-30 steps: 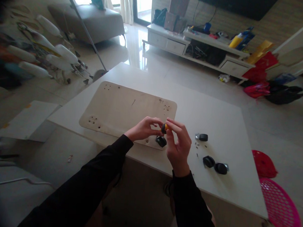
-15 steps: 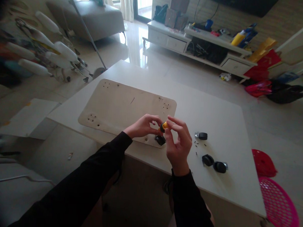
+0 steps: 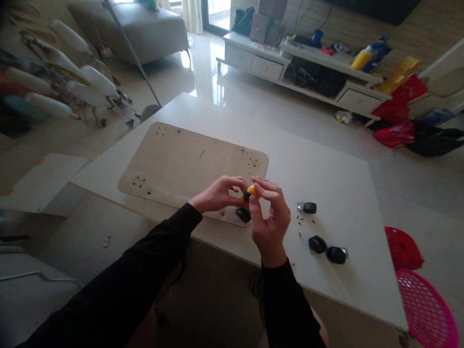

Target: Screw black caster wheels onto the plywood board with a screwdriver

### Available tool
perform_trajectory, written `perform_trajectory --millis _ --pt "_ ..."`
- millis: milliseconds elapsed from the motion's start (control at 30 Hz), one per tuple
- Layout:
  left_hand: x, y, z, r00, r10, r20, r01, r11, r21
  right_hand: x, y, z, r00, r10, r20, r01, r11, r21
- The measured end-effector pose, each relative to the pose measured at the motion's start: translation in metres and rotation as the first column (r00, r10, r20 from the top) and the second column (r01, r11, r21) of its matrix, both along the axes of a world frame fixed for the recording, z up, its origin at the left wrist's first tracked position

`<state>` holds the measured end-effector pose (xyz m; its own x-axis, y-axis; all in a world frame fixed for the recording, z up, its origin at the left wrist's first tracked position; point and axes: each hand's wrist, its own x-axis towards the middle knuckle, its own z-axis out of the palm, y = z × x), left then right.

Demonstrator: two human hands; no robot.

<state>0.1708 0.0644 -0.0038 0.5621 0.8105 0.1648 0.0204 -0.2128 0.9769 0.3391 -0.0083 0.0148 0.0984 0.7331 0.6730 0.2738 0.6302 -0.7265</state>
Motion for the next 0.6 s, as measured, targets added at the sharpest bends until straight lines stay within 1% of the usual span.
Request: perform_trajectory --millis 67,167,233,300,367,433,533,600 --pt "-0.003 0.001 -0.0003 0.999 -0.031 0.009 0.031 0.999 0.007 -0.0008 0.0002 0.0015 1.0 -0.009 0.022 0.009 1.0 0.011" --pt "-0.0059 -0.0004 -0.0007 0.997 -0.08 -0.012 0.08 0.997 -0.006 -0.0005 0.0026 0.0042 0.993 -0.109 0.047 0.106 0.992 0.072" --pt "-0.0054 -0.0027 -0.001 0.997 -0.075 -0.031 0.074 0.997 -0.021 0.0006 0.0047 0.0043 0.985 -0.169 0.036 0.164 0.981 0.104" --pt "-0.0035 -0.0046 -0.001 0.998 -0.041 -0.046 0.04 0.999 -0.025 0.0018 0.0057 0.0032 0.982 -0.187 0.027 0.183 0.978 0.102" --pt "-0.0018 -0.0049 -0.0008 0.999 -0.004 -0.052 0.003 1.0 -0.01 0.0024 0.005 0.0021 0.987 -0.156 0.027 0.154 0.986 0.065" --pt "-0.0019 -0.0036 -0.0006 0.999 0.009 -0.048 -0.008 1.0 0.007 0.0023 0.0032 0.0021 0.996 -0.085 0.024 0.084 0.996 0.026" --pt "-0.0056 -0.0004 -0.0008 0.999 -0.036 -0.033 0.037 0.999 0.023 0.0024 0.0014 0.0037 1.0 0.018 0.023 -0.018 1.0 -0.004" --pt "-0.0086 0.0005 -0.0014 0.996 -0.08 -0.026 0.081 0.996 0.024 0.0038 0.0022 0.004 1.0 0.013 0.025 -0.014 1.0 0.02"
